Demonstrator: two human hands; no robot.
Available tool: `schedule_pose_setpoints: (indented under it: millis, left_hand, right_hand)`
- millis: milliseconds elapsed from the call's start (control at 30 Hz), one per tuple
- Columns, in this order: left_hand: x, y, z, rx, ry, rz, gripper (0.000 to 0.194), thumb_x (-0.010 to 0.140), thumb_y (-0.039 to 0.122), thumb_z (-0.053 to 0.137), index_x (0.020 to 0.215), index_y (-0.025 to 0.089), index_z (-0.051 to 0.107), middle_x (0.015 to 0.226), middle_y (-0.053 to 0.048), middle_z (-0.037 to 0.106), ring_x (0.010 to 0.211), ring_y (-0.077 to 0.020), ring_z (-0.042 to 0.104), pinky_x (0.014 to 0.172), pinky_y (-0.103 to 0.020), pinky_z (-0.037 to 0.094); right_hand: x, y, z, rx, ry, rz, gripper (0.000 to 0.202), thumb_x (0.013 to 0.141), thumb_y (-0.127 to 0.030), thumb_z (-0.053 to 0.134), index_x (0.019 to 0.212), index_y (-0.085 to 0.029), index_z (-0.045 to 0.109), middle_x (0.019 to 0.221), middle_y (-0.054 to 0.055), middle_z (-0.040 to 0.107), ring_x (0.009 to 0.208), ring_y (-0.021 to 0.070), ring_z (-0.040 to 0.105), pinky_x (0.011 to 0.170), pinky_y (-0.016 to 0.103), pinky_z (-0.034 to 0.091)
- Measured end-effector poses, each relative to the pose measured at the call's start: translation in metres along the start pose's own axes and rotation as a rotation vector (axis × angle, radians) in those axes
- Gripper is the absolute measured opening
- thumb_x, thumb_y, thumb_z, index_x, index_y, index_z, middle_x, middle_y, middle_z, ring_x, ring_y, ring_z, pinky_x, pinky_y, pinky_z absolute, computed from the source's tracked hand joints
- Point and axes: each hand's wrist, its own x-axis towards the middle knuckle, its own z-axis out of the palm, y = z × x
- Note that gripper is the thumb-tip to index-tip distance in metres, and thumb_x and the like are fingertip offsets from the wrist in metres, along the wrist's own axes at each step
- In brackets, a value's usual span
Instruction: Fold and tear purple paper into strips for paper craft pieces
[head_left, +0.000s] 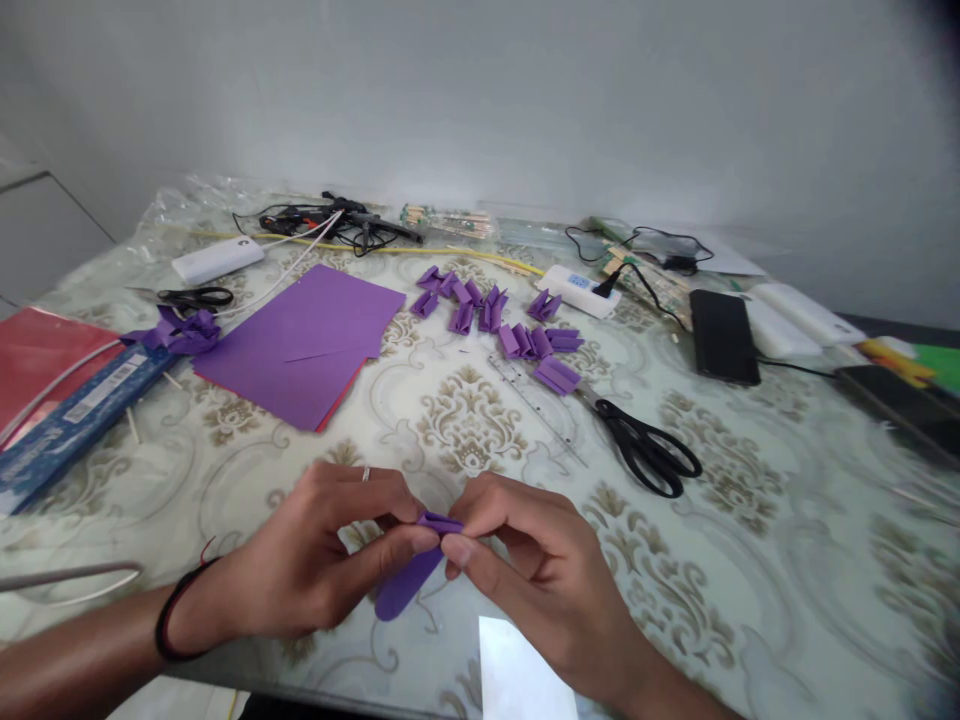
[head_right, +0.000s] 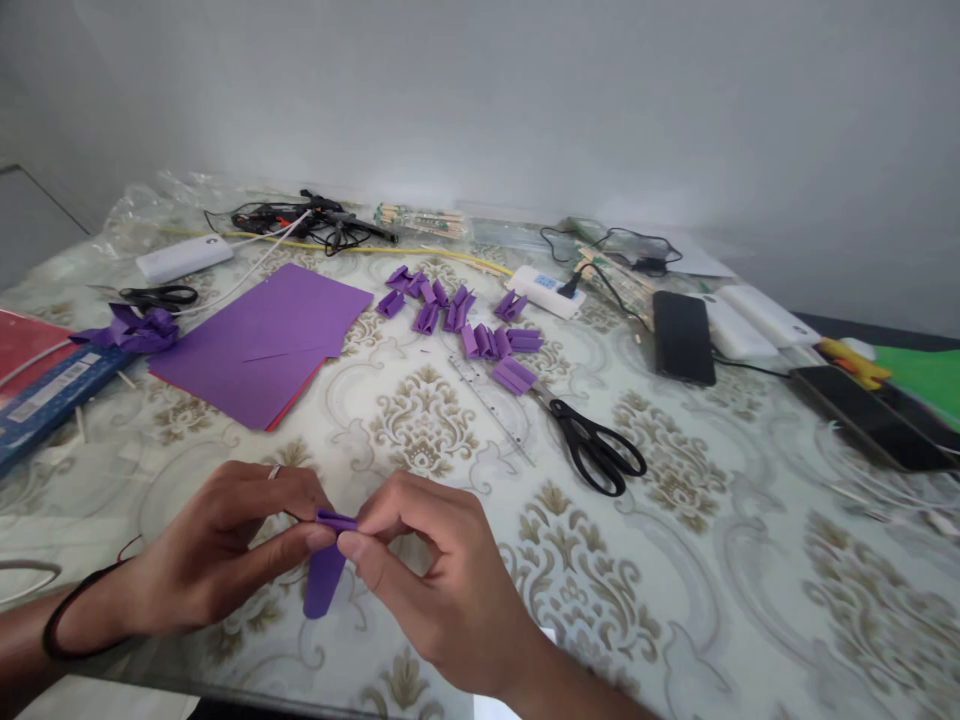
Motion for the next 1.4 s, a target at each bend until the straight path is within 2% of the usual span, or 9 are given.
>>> schedule_pose_setpoints:
  millis: [133, 367, 467, 600, 800, 967, 1167, 1300, 1400]
  left_hand:
    - [0.0, 0.001, -0.001, -0.016, -0.051, -0.018, 0.018, 0.104, 0.023, 0.063, 0.089, 0.02, 0.073, 0.074, 0.0, 0.073, 0.064, -0.0116, 0.064, 0.063, -0.022, 0.046]
    - [0.001, 0.003, -0.001, -0.064, -0.062, -0.074, 0.02, 0.104, 0.023, 0.061, 0.088, 0.019, 0.07, 0.073, 0.002, 0.068, 0.063, -0.0095, 0.06, 0.062, -0.021, 0.044]
    - [0.003, 0.005, -0.003, -0.053, -0.095, -0.076, 0.026, 0.106, 0.021, 0.058, 0.082, 0.019, 0.069, 0.068, 0.003, 0.064, 0.062, -0.0093, 0.056, 0.062, -0.021, 0.042]
    - [0.004, 0.004, -0.003, -0.057, -0.09, -0.069, 0.024, 0.104, 0.018, 0.058, 0.084, 0.019, 0.071, 0.07, 0.003, 0.067, 0.062, -0.0094, 0.056, 0.061, -0.021, 0.041]
    - [0.005, 0.0, 0.0, -0.087, -0.057, -0.175, 0.024, 0.105, 0.024, 0.061, 0.088, 0.018, 0.077, 0.07, 0.002, 0.073, 0.059, -0.0093, 0.06, 0.056, -0.019, 0.043]
    - [0.006, 0.001, -0.001, -0.056, -0.054, -0.194, 0.028, 0.105, 0.026, 0.059, 0.087, 0.016, 0.078, 0.068, 0.001, 0.073, 0.059, -0.0096, 0.06, 0.057, -0.019, 0.044]
    - [0.006, -0.002, 0.0, -0.13, -0.056, -0.345, 0.03, 0.102, 0.031, 0.061, 0.084, 0.017, 0.08, 0.073, -0.002, 0.079, 0.063, -0.0126, 0.066, 0.059, -0.019, 0.047]
    - [0.008, -0.003, 0.001, -0.14, -0.059, -0.371, 0.031, 0.102, 0.031, 0.06, 0.083, 0.018, 0.08, 0.073, -0.001, 0.078, 0.063, -0.0122, 0.063, 0.059, -0.019, 0.046]
    - [0.009, -0.005, 0.002, -0.139, -0.077, -0.42, 0.031, 0.1, 0.034, 0.06, 0.084, 0.017, 0.08, 0.073, -0.001, 0.075, 0.063, -0.0126, 0.06, 0.058, -0.02, 0.044]
  right_hand:
    - [-0.001, -0.001, 0.001, 0.03, -0.018, 0.06, 0.021, 0.099, -0.029, 0.068, 0.08, -0.022, 0.068, 0.073, 0.001, 0.067, 0.066, 0.0174, 0.061, 0.06, 0.032, 0.045]
    - [0.0, 0.0, 0.001, 0.028, -0.027, 0.018, 0.022, 0.099, -0.025, 0.067, 0.077, -0.022, 0.069, 0.072, 0.001, 0.067, 0.069, 0.017, 0.062, 0.065, 0.033, 0.047]
    - [0.0, 0.0, 0.002, 0.049, -0.047, 0.077, 0.022, 0.099, -0.028, 0.067, 0.078, -0.021, 0.067, 0.074, 0.001, 0.066, 0.068, 0.0171, 0.063, 0.064, 0.032, 0.049]
    - [-0.001, 0.001, 0.003, 0.089, -0.077, 0.184, 0.02, 0.1, -0.03, 0.066, 0.082, -0.022, 0.065, 0.071, 0.0, 0.066, 0.065, 0.0172, 0.064, 0.06, 0.03, 0.048]
    - [0.001, 0.005, 0.001, 0.188, -0.001, 0.167, 0.019, 0.101, -0.031, 0.069, 0.084, -0.021, 0.069, 0.076, 0.001, 0.071, 0.069, 0.0161, 0.069, 0.064, 0.029, 0.053]
    - [0.001, 0.006, 0.001, 0.186, -0.005, 0.192, 0.021, 0.101, -0.031, 0.069, 0.083, -0.021, 0.069, 0.076, 0.001, 0.075, 0.07, 0.0159, 0.071, 0.066, 0.028, 0.054]
    - [0.002, 0.01, -0.001, 0.187, 0.109, 0.182, 0.023, 0.1, -0.036, 0.071, 0.083, -0.021, 0.068, 0.074, -0.001, 0.072, 0.069, 0.014, 0.072, 0.064, 0.024, 0.055]
    - [0.005, 0.011, -0.001, 0.193, 0.046, 0.251, 0.027, 0.099, -0.039, 0.072, 0.08, -0.021, 0.067, 0.071, -0.001, 0.07, 0.069, 0.015, 0.073, 0.065, 0.025, 0.056]
    - [0.006, 0.009, -0.002, 0.114, 0.053, 0.254, 0.031, 0.099, -0.04, 0.071, 0.075, -0.021, 0.066, 0.069, 0.0, 0.071, 0.066, 0.0159, 0.071, 0.062, 0.027, 0.054]
